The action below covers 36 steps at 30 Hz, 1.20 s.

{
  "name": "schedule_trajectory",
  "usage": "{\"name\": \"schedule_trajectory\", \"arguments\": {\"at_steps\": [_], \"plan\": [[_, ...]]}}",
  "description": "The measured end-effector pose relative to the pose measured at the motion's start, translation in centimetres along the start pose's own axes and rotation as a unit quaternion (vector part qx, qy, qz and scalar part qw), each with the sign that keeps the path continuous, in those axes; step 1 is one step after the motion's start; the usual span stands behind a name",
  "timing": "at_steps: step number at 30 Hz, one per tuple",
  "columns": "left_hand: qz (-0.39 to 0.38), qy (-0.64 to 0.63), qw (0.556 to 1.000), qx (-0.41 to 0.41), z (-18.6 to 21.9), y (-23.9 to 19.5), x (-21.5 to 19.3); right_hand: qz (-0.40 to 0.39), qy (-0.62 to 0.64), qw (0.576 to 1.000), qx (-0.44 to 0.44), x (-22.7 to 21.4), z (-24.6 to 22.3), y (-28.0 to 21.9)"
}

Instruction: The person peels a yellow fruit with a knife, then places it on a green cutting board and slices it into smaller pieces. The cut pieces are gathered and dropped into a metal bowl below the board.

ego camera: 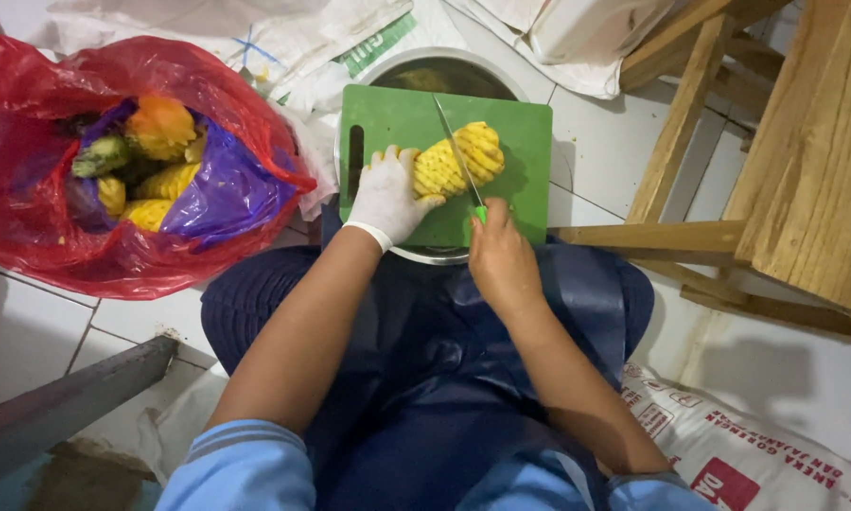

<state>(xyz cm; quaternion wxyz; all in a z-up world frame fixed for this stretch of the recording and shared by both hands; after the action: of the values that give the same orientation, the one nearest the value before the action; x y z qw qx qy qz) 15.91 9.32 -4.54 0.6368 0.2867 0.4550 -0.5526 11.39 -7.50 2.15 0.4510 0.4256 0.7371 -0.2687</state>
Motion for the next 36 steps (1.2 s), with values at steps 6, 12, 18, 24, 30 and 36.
{"name": "schedule_trajectory", "arguments": {"at_steps": [6,12,18,24,30,36], "plan": [[0.030,0.034,0.999,0.019,0.3,-0.3,0.1,-0.054,-0.184,0.981,0.006,1.9,0.8,0.6],[0.047,0.062,0.997,0.030,0.5,-0.3,0.4,-0.167,-0.085,0.980,0.068,2.5,1.5,1.9],[0.028,0.050,0.998,0.021,0.3,0.3,0.6,-0.239,-0.041,0.963,0.121,1.9,1.4,3.6],[0.028,0.063,0.997,0.032,0.0,0.3,-0.1,-0.186,-0.025,0.978,0.092,7.4,4.6,2.1],[-0.030,-0.068,0.997,-0.024,-1.7,1.2,0.0,-0.146,-0.041,0.987,0.042,4.1,3.4,0.8],[-0.103,-0.253,0.956,-0.108,-5.9,2.2,0.7,-0.093,-0.058,0.994,0.001,-1.3,0.6,-0.8]]}}
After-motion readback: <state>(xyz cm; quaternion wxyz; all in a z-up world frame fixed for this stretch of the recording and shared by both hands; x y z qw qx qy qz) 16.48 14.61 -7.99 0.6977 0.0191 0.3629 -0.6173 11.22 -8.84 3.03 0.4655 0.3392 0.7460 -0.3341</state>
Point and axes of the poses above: each hand's wrist, its own y-axis towards the middle knuckle, its own x-axis out of the palm, z = x × y, the point moved 8 cm from there along y, towards the middle knuckle, and after that the axes turned 12 degrees about -x, right-handed, at the moved point
